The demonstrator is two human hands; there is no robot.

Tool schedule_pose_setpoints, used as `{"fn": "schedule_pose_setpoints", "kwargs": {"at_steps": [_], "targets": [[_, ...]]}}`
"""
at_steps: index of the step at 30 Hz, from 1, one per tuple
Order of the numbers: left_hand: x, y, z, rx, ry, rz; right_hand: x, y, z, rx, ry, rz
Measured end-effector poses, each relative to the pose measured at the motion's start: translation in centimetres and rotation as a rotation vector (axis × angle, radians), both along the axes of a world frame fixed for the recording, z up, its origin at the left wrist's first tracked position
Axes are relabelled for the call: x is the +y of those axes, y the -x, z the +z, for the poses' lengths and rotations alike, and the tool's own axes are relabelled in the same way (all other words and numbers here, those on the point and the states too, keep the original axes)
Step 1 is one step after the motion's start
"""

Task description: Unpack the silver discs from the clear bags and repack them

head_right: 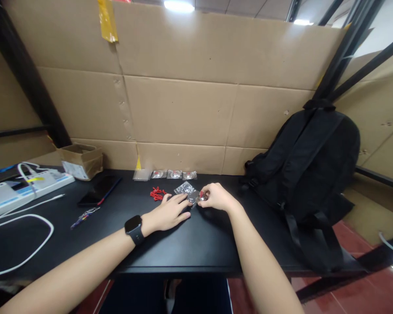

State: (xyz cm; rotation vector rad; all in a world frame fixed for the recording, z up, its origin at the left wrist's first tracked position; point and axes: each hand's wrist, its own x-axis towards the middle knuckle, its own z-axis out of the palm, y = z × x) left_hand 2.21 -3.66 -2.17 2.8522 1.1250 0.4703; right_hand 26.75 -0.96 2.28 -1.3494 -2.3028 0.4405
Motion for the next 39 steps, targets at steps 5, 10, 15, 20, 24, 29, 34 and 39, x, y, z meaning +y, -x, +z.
{"fn": "schedule_pose_setpoints", "kwargs": {"at_steps": [5,10,15,20,24,29,34,39], "targets": [[-0.1,0.1,-0.1,-0.008,0.006,-0.022,0.0,0.8,-0.3,-0.060,-0.042,-0.019],[0.1,0.3,0.1,-0.011,0.059,-0.039,0.1,1.4,-0.4,-0.060,-0.061,-0.039],[0.5,0.8,0.0,-0.018,0.105,-0.057,0.6,1.9,-1.2,0.031,-0.094,-0.026],[0.7,0.9,0.0,-0.039,0.117,-0.082,0.7,1.3,-1.7,0.080,-0.027,0.107],[0.7,1.0,0.3,-0.064,0.148,-0.096,1.0,1.0,-1.8,0.089,0.010,0.098],[0.9,1.6,1.2,-0.062,0.205,-0.120,1.2,2.5,-2.3,-0.018,-0.168,-0.017],[1.2,2.6,1.6,-0.009,0.213,-0.102,0.5,4.0,-2.2,-0.012,-0.234,-0.055],[1.5,3.5,1.5,0.018,0.153,-0.001,0.0,3.9,-1.8,0.005,-0.193,0.033]]}}
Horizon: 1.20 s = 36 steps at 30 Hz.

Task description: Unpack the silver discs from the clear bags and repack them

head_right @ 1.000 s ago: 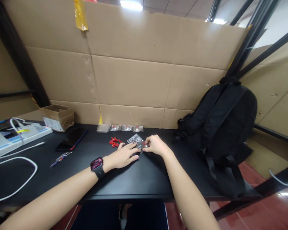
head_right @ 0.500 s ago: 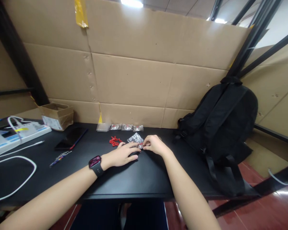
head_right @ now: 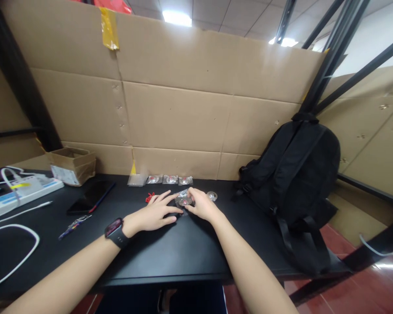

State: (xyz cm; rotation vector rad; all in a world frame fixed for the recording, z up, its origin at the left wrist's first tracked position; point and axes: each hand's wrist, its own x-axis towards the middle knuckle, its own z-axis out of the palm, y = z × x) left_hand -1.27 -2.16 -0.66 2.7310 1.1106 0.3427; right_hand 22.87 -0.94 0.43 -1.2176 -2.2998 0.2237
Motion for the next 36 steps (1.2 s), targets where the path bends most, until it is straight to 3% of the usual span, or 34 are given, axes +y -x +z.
{"fn": "schedule_pose_setpoints", "kwargs": {"at_steps": [4,11,22,29,36], "targets": [[0.0,0.3,0.1,0.013,0.011,0.000,0.2,0.7,-0.5,0.002,-0.055,-0.083],[0.2,0.7,0.4,0.022,0.030,0.008,0.9,3.5,-1.8,-0.032,-0.140,-0.349],[0.2,1.2,1.2,0.028,0.077,0.027,2.2,3.7,-2.2,-0.092,-0.157,-0.518],[0.3,1.7,1.7,0.048,0.064,0.002,1.7,4.1,-1.7,-0.101,-0.241,-0.369],[0.0,1.7,2.2,0.068,0.134,-0.054,1.2,5.0,-1.7,-0.151,-0.210,-0.375]]}}
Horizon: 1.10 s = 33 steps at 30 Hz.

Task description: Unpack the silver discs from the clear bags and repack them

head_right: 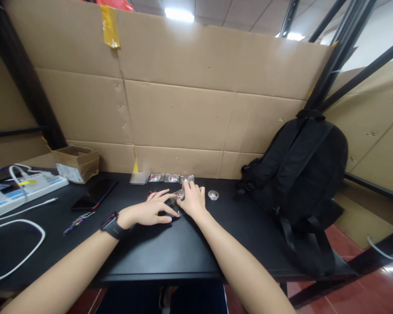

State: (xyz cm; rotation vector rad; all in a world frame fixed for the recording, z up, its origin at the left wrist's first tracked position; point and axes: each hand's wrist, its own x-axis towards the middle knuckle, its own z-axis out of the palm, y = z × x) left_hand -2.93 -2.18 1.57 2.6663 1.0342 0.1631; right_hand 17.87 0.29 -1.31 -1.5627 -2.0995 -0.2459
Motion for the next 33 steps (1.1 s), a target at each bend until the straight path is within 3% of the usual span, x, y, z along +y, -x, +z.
{"fn": "schedule_pose_setpoints", "kwargs": {"at_steps": [5,11,15,20,28,33], "targets": [[0.2,0.1,-0.2,-0.011,-0.006,-0.013,0.2,-0.1,-0.4,0.063,0.072,0.016],[0.6,0.0,-0.8,-0.051,-0.013,-0.052,0.8,-0.1,-1.1,0.138,0.059,0.132],[0.8,-0.4,-0.7,-0.174,-0.087,-0.059,1.3,-0.4,-1.4,0.254,0.065,0.165],[0.8,-1.2,-0.6,-0.265,-0.189,0.033,1.2,-1.6,-1.2,0.331,0.166,0.145],[0.1,-3.0,-1.6,-0.245,-0.334,0.138,0.4,-6.1,0.9,0.531,0.555,0.515],[0.4,-2.9,-1.9,-0.247,-0.368,0.184,0.8,-7.8,1.3,0.321,0.336,0.516]]}}
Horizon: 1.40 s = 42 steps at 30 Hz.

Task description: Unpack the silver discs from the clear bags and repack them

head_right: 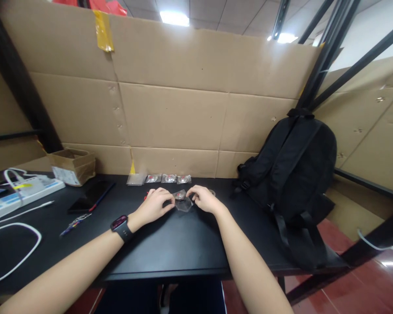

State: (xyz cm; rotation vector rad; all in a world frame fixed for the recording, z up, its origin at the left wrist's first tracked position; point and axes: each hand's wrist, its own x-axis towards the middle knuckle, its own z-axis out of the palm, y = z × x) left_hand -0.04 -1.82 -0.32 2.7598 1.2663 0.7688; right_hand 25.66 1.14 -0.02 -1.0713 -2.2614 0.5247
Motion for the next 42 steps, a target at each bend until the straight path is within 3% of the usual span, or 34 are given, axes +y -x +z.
{"fn": "schedule_pose_setpoints", "kwargs": {"at_steps": [4,12,18,22,25,29,37,40,42], "targets": [[0.2,0.2,0.0,0.005,-0.008,0.016,0.5,0.3,-0.6,-0.121,-0.141,-0.065],[-0.3,-0.9,-0.1,-0.020,-0.056,0.022,0.3,1.1,-0.6,-0.023,-0.150,-0.051],[0.7,0.3,0.0,-0.261,0.185,0.065,-0.3,1.0,0.4,0.038,0.026,-0.067],[1.5,0.3,-0.5,-0.416,0.355,0.025,0.1,1.2,0.0,0.066,0.096,-0.114],[1.5,-0.2,-1.1,-0.470,0.386,0.069,0.4,1.4,-0.5,0.027,0.110,-0.180],[1.1,-0.8,-1.4,-0.427,0.328,0.196,0.5,1.7,-0.7,-0.055,0.128,-0.217],[0.7,-1.8,-1.8,-0.141,0.138,0.242,0.2,2.2,-1.6,-0.200,0.007,-0.292],[0.5,-1.8,-1.8,-0.077,0.121,0.232,-0.2,1.9,-1.2,-0.135,-0.103,-0.227],[0.5,-1.7,-1.9,-0.058,0.103,0.227,-0.5,1.7,-0.7,-0.112,-0.162,-0.101]]}}
